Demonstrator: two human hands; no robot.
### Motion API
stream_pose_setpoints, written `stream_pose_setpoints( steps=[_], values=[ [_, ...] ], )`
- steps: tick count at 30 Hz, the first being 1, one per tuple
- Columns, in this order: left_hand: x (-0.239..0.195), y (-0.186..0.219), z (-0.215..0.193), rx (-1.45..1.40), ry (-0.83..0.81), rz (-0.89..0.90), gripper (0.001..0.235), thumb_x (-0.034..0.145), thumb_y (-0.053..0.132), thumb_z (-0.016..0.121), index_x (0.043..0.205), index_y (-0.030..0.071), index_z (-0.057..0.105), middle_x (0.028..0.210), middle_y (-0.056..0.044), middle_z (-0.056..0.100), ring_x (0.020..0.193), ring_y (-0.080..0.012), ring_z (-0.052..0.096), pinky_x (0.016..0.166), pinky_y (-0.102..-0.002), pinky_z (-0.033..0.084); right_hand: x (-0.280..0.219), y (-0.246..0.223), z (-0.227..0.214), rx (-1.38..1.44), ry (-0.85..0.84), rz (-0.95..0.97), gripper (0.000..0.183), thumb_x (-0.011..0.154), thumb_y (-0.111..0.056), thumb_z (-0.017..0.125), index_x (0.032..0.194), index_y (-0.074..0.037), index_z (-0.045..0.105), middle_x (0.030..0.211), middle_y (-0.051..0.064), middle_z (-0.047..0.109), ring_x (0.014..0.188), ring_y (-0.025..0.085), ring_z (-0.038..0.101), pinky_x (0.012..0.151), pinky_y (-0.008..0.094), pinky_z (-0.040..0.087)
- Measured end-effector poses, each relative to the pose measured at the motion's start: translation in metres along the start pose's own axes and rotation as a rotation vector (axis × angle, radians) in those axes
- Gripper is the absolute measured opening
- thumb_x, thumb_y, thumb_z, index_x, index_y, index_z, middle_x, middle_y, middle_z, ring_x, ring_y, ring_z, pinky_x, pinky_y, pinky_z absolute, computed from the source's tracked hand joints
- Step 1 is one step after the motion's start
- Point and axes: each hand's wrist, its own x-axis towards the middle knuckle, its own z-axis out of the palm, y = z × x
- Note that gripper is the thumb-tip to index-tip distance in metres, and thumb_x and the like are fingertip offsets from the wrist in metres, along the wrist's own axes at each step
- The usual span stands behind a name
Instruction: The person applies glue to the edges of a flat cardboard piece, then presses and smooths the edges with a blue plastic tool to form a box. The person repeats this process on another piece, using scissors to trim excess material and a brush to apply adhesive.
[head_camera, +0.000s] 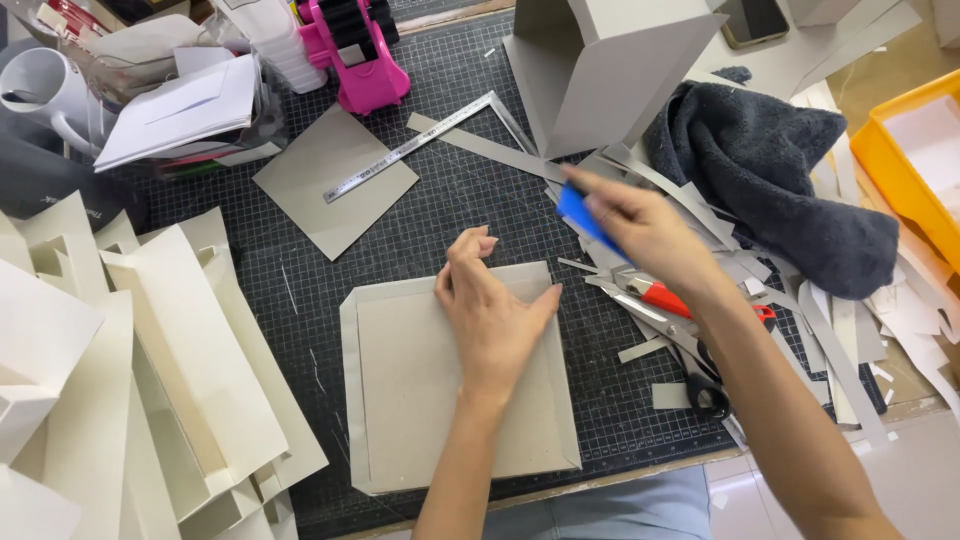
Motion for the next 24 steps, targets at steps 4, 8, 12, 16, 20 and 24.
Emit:
stream_pose_setpoints(
  steps=[4, 8, 12, 16, 20, 24],
  values=[
    [-0.001, -0.004, 0.002, 0.05, -0.015, 0.015, 0.084, 0.061, 0.015, 0.094, 0.117, 0.012, 0.033, 0.132, -0.013, 0.044, 0.125, -0.0325, 0.049, 0.109, -0.052, 0.02, 0.002, -0.038, 0.005, -0.354, -0.311, 0.226, 0.036, 0.099, -0.018, 0.053, 0.131, -0.023, 0.069, 0.109, 0.02, 0.074, 0.088, 0.035, 0.066, 0.081, 0.041, 0.051],
    [0.0, -0.007, 0.006, 0.068, -0.015, 0.013, 0.083, 0.06, 0.018, 0.095, 0.115, 0.012, 0.033, 0.132, -0.011, 0.043, 0.128, -0.0297, 0.047, 0.11, -0.049, 0.02, 0.022, -0.027, 0.012, -0.528, -0.481, 0.166, 0.035, 0.098, -0.02, 0.053, 0.127, -0.018, 0.072, 0.115, 0.023, 0.073, 0.105, 0.043, 0.07, 0.093, 0.05, 0.052],
    [0.003, -0.007, 0.005, 0.056, -0.024, 0.011, 0.081, 0.061, 0.019, 0.094, 0.115, 0.012, 0.033, 0.131, -0.011, 0.043, 0.127, -0.0294, 0.047, 0.11, -0.049, 0.02, 0.041, 0.011, 0.014, -0.559, -0.34, 0.184, 0.032, 0.098, -0.026, 0.054, 0.124, -0.026, 0.074, 0.118, 0.017, 0.073, 0.111, 0.041, 0.068, 0.096, 0.049, 0.051],
    [-0.004, -0.01, 0.007, 0.099, -0.02, 0.002, 0.084, 0.06, 0.022, 0.094, 0.119, 0.011, 0.035, 0.134, -0.01, 0.044, 0.117, -0.0233, 0.053, 0.109, -0.047, 0.02, 0.022, 0.003, 0.017, -0.442, -0.357, 0.212, 0.033, 0.099, -0.025, 0.052, 0.125, -0.025, 0.072, 0.121, 0.016, 0.072, 0.117, 0.041, 0.065, 0.101, 0.049, 0.049],
    [0.001, -0.009, 0.007, 0.109, -0.005, 0.013, 0.085, 0.059, 0.022, 0.093, 0.121, 0.011, 0.036, 0.134, -0.009, 0.045, 0.114, -0.0216, 0.056, 0.109, -0.046, 0.021, 0.019, 0.051, 0.049, -0.211, -0.254, 0.145, 0.036, 0.103, -0.023, 0.044, 0.131, -0.023, 0.068, 0.124, 0.016, 0.071, 0.12, 0.039, 0.063, 0.103, 0.048, 0.048],
    [0.005, -0.006, 0.006, 0.091, -0.006, 0.023, 0.082, 0.061, 0.022, 0.092, 0.121, 0.01, 0.037, 0.133, -0.01, 0.047, 0.112, -0.0217, 0.057, 0.108, -0.047, 0.021, 0.01, 0.062, 0.056, -0.099, -0.084, 0.136, 0.037, 0.103, -0.022, 0.045, 0.131, -0.023, 0.068, 0.127, 0.014, 0.069, 0.122, 0.039, 0.061, 0.104, 0.05, 0.046]
  ],
)
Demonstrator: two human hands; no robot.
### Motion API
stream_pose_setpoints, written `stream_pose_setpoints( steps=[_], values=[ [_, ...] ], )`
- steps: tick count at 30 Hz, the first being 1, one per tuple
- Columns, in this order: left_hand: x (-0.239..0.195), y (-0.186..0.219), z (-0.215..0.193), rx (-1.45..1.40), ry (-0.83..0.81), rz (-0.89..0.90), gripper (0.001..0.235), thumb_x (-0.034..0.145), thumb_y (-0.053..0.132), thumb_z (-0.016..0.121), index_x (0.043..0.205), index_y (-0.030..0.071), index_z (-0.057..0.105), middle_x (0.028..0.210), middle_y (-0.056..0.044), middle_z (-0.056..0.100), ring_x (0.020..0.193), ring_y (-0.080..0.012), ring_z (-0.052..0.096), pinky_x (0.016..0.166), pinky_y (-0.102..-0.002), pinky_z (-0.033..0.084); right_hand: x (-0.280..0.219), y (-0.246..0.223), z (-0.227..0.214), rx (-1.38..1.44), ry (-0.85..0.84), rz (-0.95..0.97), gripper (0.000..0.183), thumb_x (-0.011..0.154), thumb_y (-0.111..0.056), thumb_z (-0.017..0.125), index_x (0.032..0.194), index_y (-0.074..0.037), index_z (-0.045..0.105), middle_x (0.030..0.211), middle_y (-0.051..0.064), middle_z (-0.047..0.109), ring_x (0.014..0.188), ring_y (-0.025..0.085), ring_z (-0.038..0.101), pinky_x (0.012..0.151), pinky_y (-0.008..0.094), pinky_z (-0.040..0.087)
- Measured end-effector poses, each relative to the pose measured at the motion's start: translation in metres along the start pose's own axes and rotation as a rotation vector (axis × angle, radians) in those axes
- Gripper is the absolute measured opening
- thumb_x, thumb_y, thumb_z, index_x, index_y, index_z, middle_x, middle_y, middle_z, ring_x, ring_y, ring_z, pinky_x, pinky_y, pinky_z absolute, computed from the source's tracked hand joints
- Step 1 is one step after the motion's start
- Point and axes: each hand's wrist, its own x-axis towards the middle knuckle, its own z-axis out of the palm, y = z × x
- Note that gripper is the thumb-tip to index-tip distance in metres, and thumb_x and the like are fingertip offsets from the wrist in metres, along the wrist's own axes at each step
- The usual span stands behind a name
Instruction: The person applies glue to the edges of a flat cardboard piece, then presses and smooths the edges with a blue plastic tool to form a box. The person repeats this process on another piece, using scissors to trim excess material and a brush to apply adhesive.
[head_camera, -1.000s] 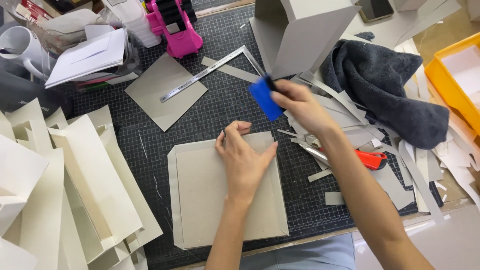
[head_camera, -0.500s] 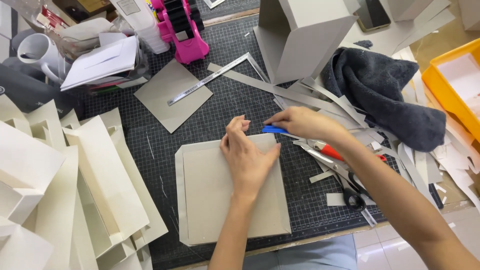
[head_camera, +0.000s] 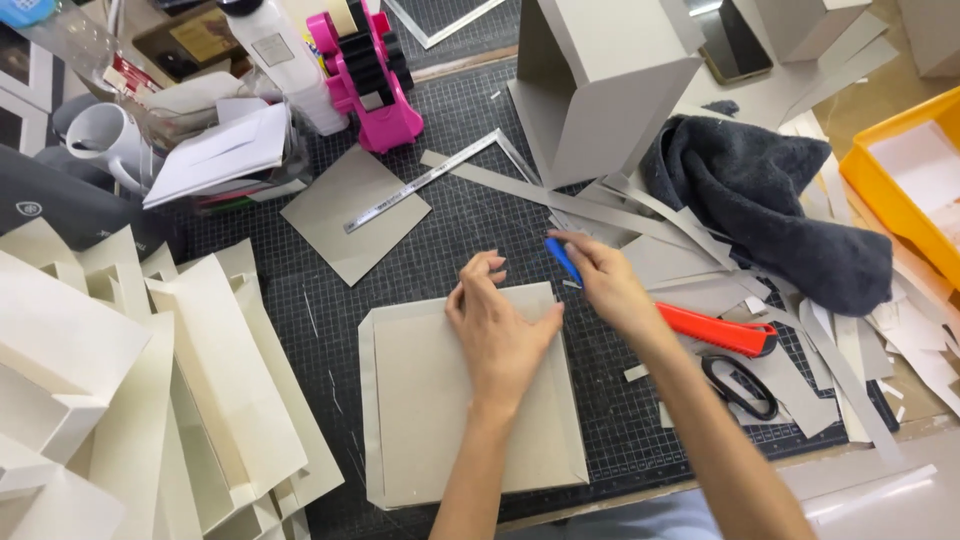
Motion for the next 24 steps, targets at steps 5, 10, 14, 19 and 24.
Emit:
stream_pose_setpoints(
  steps=[5, 10, 14, 19, 24],
  values=[
    [-0.007, -0.005, 0.0, -0.021, -0.056, -0.011, 0.081, 0.064, 0.022, 0.092, 0.126, 0.011, 0.04, 0.127, -0.008, 0.058, 0.111, -0.0242, 0.063, 0.11, -0.052, 0.017, -0.006, 0.041, 0.007, -0.092, 0.222, -0.1, 0.033, 0.103, -0.029, 0.053, 0.132, -0.033, 0.067, 0.122, 0.002, 0.072, 0.116, 0.028, 0.065, 0.102, 0.042, 0.047],
    [-0.002, -0.001, -0.002, -0.056, -0.117, -0.057, 0.077, 0.067, 0.024, 0.092, 0.125, 0.014, 0.042, 0.121, -0.006, 0.066, 0.114, -0.0258, 0.063, 0.112, -0.056, 0.013, -0.062, -0.011, -0.009, -0.502, 0.509, -0.383, 0.044, 0.094, -0.031, 0.069, 0.136, -0.04, 0.061, 0.103, -0.004, 0.064, 0.096, 0.021, 0.062, 0.089, 0.039, 0.034],
    [-0.001, -0.001, -0.003, -0.019, -0.178, -0.06, 0.076, 0.072, 0.027, 0.088, 0.13, 0.015, 0.039, 0.114, 0.0, 0.072, 0.116, -0.0228, 0.062, 0.113, -0.057, 0.011, -0.069, -0.011, 0.008, -0.741, 0.628, -0.59, 0.039, 0.092, -0.021, 0.07, 0.127, -0.04, 0.07, 0.094, -0.006, 0.063, 0.083, 0.014, 0.056, 0.078, 0.036, 0.027],
    [-0.001, 0.006, -0.008, -0.045, -0.181, -0.082, 0.079, 0.073, 0.024, 0.086, 0.133, 0.012, 0.036, 0.12, -0.006, 0.072, 0.12, -0.0262, 0.06, 0.114, -0.057, 0.01, -0.045, -0.006, 0.0, -0.712, 0.681, -0.664, 0.035, 0.093, -0.027, 0.069, 0.125, -0.04, 0.069, 0.093, -0.005, 0.061, 0.085, 0.015, 0.055, 0.082, 0.037, 0.026],
    [-0.001, 0.003, -0.004, -0.002, -0.15, -0.066, 0.079, 0.072, 0.021, 0.083, 0.134, 0.013, 0.035, 0.125, -0.005, 0.068, 0.122, -0.0249, 0.058, 0.114, -0.056, 0.013, -0.052, -0.004, 0.011, -0.696, 0.619, -0.603, 0.035, 0.093, -0.032, 0.068, 0.125, -0.046, 0.068, 0.094, -0.006, 0.061, 0.087, 0.012, 0.059, 0.083, 0.038, 0.025]
  ],
)
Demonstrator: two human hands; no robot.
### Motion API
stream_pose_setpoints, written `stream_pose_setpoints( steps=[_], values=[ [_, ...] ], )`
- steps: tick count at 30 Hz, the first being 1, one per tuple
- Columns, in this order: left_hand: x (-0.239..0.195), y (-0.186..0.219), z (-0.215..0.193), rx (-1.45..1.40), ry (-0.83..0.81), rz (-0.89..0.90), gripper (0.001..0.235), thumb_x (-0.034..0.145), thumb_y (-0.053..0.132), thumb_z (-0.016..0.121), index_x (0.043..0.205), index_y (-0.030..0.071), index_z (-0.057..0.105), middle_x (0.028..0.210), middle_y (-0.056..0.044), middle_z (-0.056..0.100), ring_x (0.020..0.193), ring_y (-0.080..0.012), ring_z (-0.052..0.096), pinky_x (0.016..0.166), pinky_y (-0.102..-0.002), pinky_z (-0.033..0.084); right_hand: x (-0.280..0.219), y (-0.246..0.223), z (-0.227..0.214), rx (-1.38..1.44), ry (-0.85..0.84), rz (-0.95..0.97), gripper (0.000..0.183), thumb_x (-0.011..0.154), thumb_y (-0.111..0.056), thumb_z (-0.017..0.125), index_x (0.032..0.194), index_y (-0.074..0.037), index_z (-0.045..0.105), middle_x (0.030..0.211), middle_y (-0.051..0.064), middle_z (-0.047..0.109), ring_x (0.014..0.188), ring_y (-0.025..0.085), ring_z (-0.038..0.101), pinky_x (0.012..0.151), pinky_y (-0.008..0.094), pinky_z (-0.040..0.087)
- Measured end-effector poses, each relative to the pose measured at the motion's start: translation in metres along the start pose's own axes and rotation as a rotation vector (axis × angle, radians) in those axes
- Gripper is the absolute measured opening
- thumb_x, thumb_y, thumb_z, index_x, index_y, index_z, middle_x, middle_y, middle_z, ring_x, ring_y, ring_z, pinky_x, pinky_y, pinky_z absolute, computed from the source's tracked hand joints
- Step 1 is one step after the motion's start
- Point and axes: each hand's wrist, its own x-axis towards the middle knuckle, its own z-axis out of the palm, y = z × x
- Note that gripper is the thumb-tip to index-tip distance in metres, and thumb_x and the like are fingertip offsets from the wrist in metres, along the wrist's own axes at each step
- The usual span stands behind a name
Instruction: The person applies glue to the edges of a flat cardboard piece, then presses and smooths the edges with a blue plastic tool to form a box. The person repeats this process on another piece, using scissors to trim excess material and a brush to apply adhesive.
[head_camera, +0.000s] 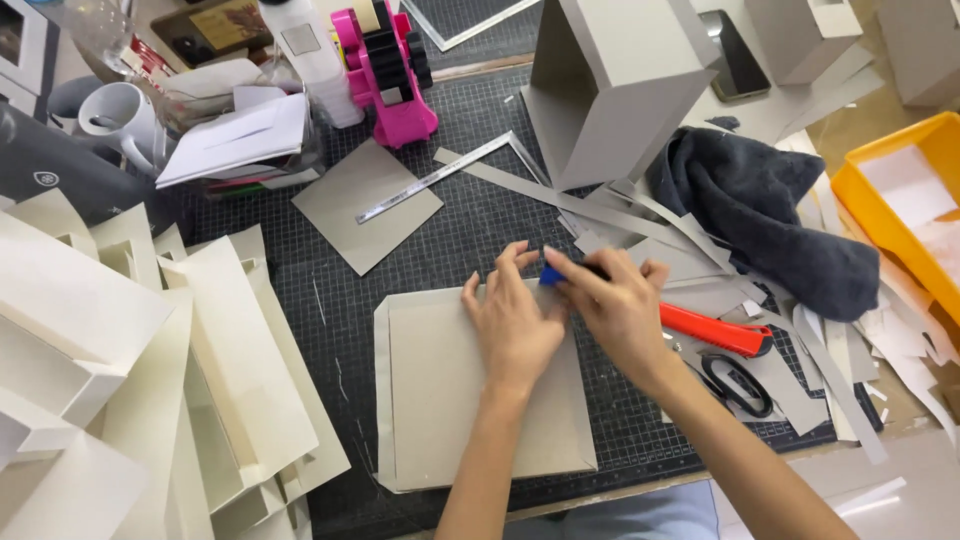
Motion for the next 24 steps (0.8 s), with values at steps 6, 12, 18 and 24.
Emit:
stream_pose_setpoints(
  steps=[6, 12, 18, 24],
  values=[
    [-0.004, -0.006, -0.002, -0.145, 0.134, 0.028, 0.082, 0.07, -0.004, 0.072, 0.142, 0.011, 0.034, 0.13, -0.006, 0.065, 0.118, -0.0244, 0.063, 0.111, -0.053, 0.023, -0.017, -0.01, -0.019, 0.095, -0.087, 0.031, 0.039, 0.093, -0.031, 0.07, 0.131, -0.039, 0.066, 0.096, -0.004, 0.06, 0.091, 0.014, 0.06, 0.081, 0.036, 0.025],
    [0.006, -0.005, 0.008, -0.217, 0.216, -0.001, 0.063, 0.073, 0.022, 0.076, 0.128, 0.022, 0.048, 0.118, 0.011, 0.073, 0.106, -0.0092, 0.07, 0.107, -0.042, 0.028, -0.108, -0.057, -0.086, 0.023, -0.258, -0.077, 0.036, 0.094, -0.029, 0.064, 0.129, -0.037, 0.065, 0.104, -0.01, 0.062, 0.083, 0.009, 0.055, 0.079, 0.038, 0.021],
    [0.006, 0.0, 0.004, 0.151, -0.022, 0.028, 0.08, 0.073, 0.051, 0.082, 0.139, 0.023, 0.047, 0.109, 0.013, 0.075, 0.108, -0.0171, 0.065, 0.108, -0.045, 0.024, -0.109, -0.069, -0.091, -0.071, -0.13, 0.03, 0.034, 0.097, -0.022, 0.07, 0.13, -0.029, 0.068, 0.103, -0.004, 0.063, 0.085, 0.012, 0.054, 0.083, 0.036, 0.018],
    [0.005, 0.003, 0.003, 0.158, -0.053, -0.003, 0.083, 0.075, 0.052, 0.08, 0.142, 0.021, 0.044, 0.111, 0.013, 0.075, 0.11, -0.0168, 0.064, 0.109, -0.045, 0.023, -0.123, -0.072, -0.093, -0.066, -0.093, 0.02, 0.031, 0.096, -0.023, 0.071, 0.127, -0.029, 0.07, 0.101, -0.004, 0.062, 0.081, 0.009, 0.054, 0.083, 0.035, 0.018]
  ],
)
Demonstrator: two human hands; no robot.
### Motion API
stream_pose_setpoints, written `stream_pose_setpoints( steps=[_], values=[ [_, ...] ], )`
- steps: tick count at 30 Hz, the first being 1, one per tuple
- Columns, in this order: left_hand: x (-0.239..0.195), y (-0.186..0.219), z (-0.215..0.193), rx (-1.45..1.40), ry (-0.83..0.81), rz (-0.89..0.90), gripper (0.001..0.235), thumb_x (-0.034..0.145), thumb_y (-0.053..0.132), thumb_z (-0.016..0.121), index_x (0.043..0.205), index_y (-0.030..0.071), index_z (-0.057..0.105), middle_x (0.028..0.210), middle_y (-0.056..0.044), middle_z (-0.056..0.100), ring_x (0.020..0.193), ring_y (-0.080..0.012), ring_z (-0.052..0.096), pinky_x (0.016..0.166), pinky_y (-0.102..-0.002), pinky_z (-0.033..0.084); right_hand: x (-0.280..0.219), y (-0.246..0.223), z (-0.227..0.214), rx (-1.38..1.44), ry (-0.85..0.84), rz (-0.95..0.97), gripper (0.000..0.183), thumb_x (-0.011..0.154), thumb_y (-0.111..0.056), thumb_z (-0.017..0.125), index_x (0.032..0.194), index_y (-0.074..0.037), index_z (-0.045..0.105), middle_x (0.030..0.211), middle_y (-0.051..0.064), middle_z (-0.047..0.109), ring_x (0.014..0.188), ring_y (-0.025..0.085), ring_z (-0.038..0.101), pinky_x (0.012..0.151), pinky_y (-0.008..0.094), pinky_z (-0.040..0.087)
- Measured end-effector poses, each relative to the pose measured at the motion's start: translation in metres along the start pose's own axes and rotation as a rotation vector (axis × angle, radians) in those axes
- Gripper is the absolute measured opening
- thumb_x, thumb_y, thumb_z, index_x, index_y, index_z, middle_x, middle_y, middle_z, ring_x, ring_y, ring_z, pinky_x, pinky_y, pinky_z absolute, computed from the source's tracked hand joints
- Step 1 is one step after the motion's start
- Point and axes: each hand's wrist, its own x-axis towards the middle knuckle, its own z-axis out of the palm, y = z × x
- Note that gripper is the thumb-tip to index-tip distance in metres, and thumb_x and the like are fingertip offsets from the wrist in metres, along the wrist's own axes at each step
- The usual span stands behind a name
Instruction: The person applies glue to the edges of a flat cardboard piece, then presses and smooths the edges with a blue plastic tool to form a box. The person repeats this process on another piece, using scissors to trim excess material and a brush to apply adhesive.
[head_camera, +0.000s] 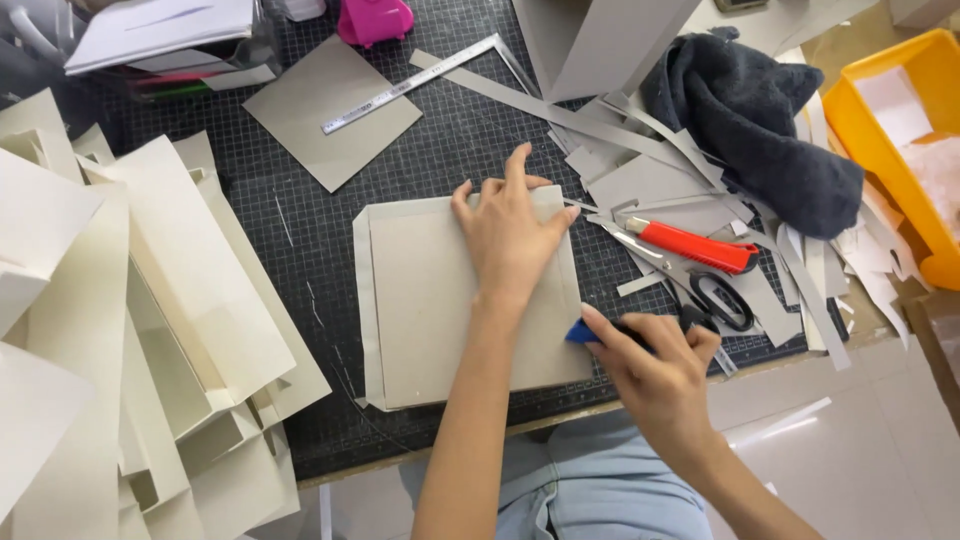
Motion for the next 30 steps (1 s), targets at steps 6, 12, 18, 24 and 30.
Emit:
stream_pose_setpoints(
  steps=[6, 12, 18, 24, 30],
  values=[
    [0.005, 0.001, 0.002, 0.006, 0.01, 0.002, 0.082, 0.075, 0.052, 0.08, 0.142, 0.022, 0.044, 0.112, 0.013, 0.075, 0.111, -0.0173, 0.064, 0.109, -0.044, 0.024, -0.008, -0.003, -0.003, -0.008, -0.03, 0.076, 0.036, 0.096, -0.027, 0.069, 0.132, -0.033, 0.066, 0.104, -0.007, 0.059, 0.087, 0.006, 0.055, 0.087, 0.034, 0.018],
    [0.005, -0.001, 0.004, -0.015, 0.042, 0.017, 0.083, 0.073, 0.05, 0.083, 0.141, 0.021, 0.045, 0.11, 0.013, 0.075, 0.107, -0.0165, 0.065, 0.109, -0.045, 0.024, -0.014, -0.006, -0.006, -0.038, -0.051, 0.078, 0.038, 0.094, -0.03, 0.07, 0.131, -0.035, 0.065, 0.1, -0.011, 0.058, 0.082, 0.006, 0.052, 0.085, 0.033, 0.018],
    [0.007, 0.002, 0.001, -0.007, 0.01, -0.008, 0.082, 0.075, 0.05, 0.081, 0.142, 0.021, 0.045, 0.111, 0.013, 0.074, 0.109, -0.0163, 0.063, 0.108, -0.043, 0.024, -0.018, -0.012, -0.004, -0.089, 0.025, 0.109, 0.035, 0.094, -0.026, 0.074, 0.127, -0.033, 0.069, 0.098, -0.009, 0.057, 0.079, 0.006, 0.053, 0.084, 0.033, 0.02],
    [0.007, 0.001, 0.001, -0.009, 0.009, -0.009, 0.083, 0.075, 0.051, 0.081, 0.143, 0.021, 0.044, 0.113, 0.012, 0.074, 0.111, -0.0165, 0.063, 0.109, -0.044, 0.024, -0.017, -0.014, -0.002, -0.07, 0.015, 0.147, 0.035, 0.094, -0.028, 0.073, 0.127, -0.034, 0.069, 0.097, -0.01, 0.057, 0.079, 0.004, 0.052, 0.082, 0.033, 0.02],
    [0.007, -0.009, 0.018, -0.002, 0.128, 0.064, 0.059, 0.086, 0.032, 0.07, 0.139, 0.017, 0.047, 0.105, 0.014, 0.076, 0.102, -0.0164, 0.064, 0.108, -0.047, 0.025, -0.02, -0.017, -0.003, -0.055, 0.048, 0.107, 0.033, 0.093, -0.024, 0.074, 0.125, -0.031, 0.07, 0.096, -0.008, 0.057, 0.078, 0.005, 0.053, 0.083, 0.031, 0.02]
  ],
)
